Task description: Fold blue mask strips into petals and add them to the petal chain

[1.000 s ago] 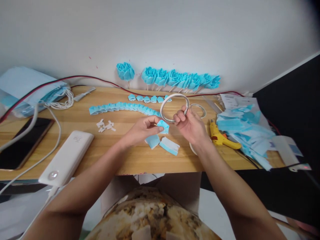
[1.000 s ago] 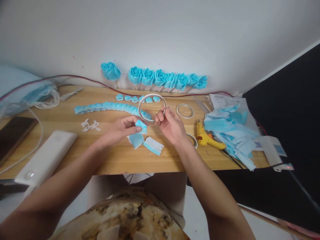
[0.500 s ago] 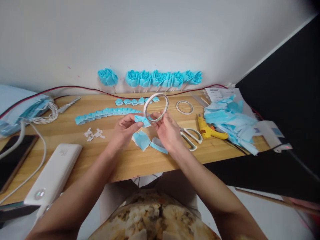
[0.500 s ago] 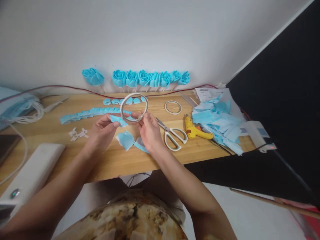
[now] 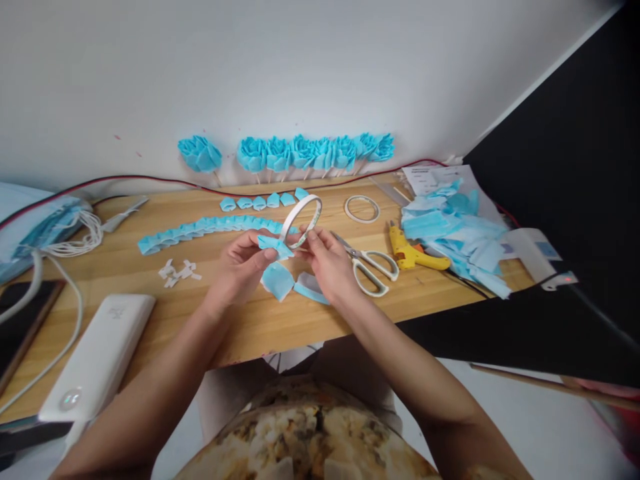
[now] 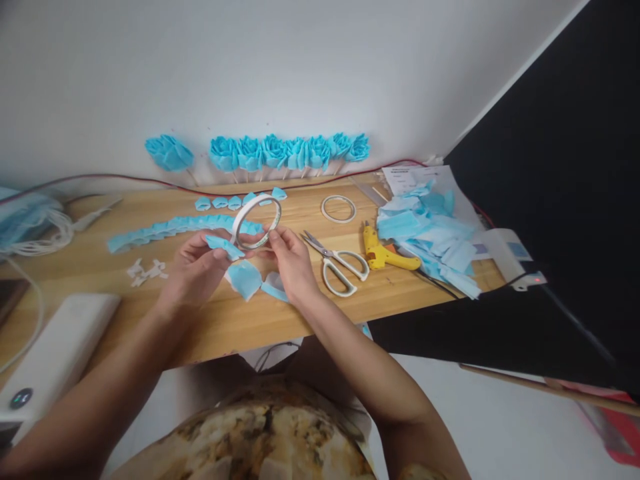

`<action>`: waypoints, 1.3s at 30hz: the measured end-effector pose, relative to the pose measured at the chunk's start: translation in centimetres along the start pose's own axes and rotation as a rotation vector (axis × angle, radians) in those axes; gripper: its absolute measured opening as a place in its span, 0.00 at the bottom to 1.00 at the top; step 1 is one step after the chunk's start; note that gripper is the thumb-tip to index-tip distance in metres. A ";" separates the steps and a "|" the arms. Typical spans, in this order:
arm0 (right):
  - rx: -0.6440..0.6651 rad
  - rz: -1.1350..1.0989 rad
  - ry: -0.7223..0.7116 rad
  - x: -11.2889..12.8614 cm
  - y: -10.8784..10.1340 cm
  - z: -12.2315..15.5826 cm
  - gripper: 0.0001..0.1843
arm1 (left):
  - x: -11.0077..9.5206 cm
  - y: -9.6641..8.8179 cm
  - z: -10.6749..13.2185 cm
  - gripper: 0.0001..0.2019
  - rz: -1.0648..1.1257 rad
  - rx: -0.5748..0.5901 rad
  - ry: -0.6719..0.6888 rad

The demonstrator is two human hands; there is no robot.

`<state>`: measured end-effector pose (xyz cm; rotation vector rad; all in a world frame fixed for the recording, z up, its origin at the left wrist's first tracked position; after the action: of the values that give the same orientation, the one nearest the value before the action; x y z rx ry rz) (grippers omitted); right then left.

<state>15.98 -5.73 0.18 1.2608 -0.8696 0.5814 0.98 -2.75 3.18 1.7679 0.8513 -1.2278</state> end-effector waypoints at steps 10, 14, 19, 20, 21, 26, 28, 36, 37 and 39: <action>0.214 1.736 -0.389 9.1 -8.5 3.8 0.17 | -0.4 -0.5 -0.2 0.09 0.061 0.008 -0.019; 0.290 2.003 -0.349 9.3 -10.6 4.2 0.17 | -0.4 -0.6 -0.1 0.08 0.036 0.081 -0.011; 0.274 1.891 -0.235 9.0 -10.0 3.2 0.20 | -0.1 -1.0 0.0 0.05 -0.067 0.135 0.047; 0.251 1.770 -0.186 9.4 -9.9 3.0 0.22 | -0.1 -1.1 0.0 0.05 -0.085 0.136 0.048; 0.225 1.617 -0.131 10.0 -9.8 2.7 0.24 | -0.1 -1.1 0.0 0.05 -0.102 0.141 0.052; 0.257 0.832 0.112 12.3 -9.1 2.8 0.37 | -0.7 -1.0 -0.1 0.04 -0.176 0.171 0.092; 0.333 0.728 0.202 12.1 -8.5 3.4 0.39 | -0.8 -1.0 -0.2 0.03 -0.191 0.168 0.106; 0.527 0.563 0.445 10.1 -6.1 3.5 0.40 | -1.2 -0.9 -0.3 0.05 -0.219 0.151 0.145; 0.527 0.558 0.467 10.1 -6.0 3.3 0.40 | -1.2 -0.8 -0.4 0.05 -0.220 0.155 0.144; 0.515 0.550 0.486 10.1 -5.7 3.1 0.40 | -1.2 -0.8 -0.4 0.05 -0.220 0.163 0.146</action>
<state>25.48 -10.86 5.39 1.2410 -0.6629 1.5588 0.11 -2.18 4.25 1.9538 1.0798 -1.3532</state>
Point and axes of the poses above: each hand's wrist, its own z-axis away from the middle knuckle, its own y-axis out of the palm, x = y × z, the point moved 2 cm from there along -z, towards the middle knuckle, and after that the axes turned 11 degrees about -z, right-handed, at the moved point
